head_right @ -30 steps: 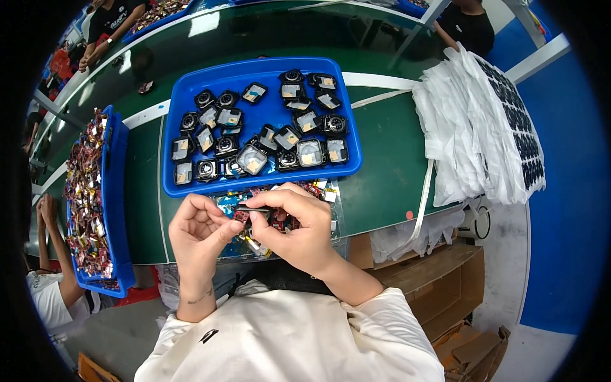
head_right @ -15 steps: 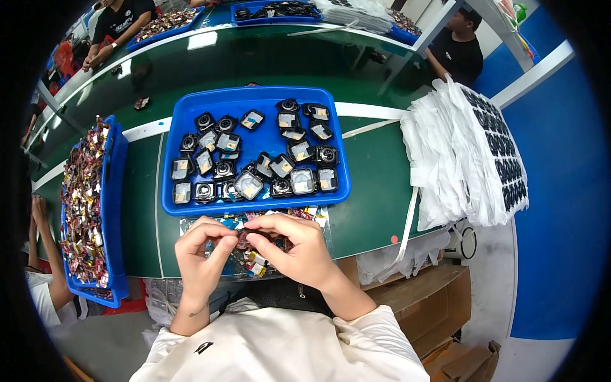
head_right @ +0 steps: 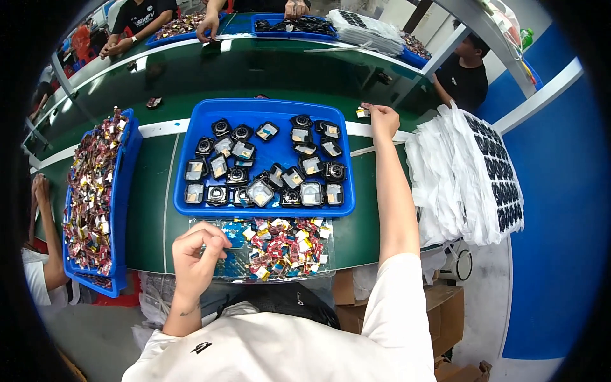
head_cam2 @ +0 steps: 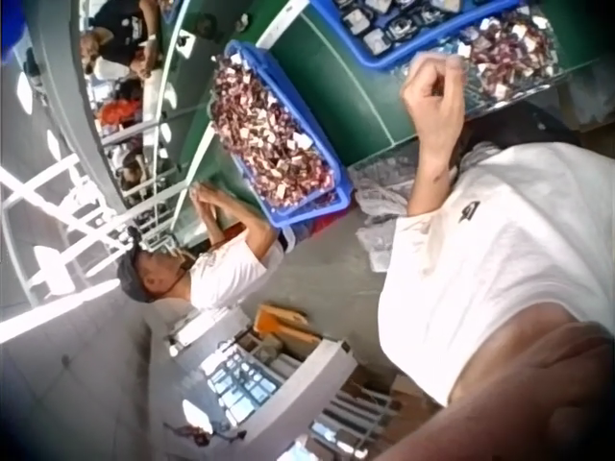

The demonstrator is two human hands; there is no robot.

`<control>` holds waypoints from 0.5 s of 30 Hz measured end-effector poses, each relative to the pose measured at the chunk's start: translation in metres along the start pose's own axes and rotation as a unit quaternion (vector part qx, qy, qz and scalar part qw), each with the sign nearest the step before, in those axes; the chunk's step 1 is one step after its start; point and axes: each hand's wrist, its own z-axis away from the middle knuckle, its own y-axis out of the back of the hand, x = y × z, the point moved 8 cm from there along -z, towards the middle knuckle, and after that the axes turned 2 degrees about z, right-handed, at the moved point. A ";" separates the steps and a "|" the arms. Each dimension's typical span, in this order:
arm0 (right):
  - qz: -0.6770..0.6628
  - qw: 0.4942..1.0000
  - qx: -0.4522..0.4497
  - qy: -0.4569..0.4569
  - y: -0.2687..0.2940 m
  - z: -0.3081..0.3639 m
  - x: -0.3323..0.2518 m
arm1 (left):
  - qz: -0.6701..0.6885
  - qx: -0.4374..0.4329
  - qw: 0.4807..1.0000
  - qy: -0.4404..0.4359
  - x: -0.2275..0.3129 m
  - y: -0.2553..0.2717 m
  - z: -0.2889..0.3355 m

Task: Manually assemble small electronic watch or tracker components on a production line.

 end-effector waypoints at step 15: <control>0.014 1.000 0.025 0.012 -0.002 -0.010 0.011 | -0.249 -0.068 0.965 -0.048 -0.004 -0.049 -0.014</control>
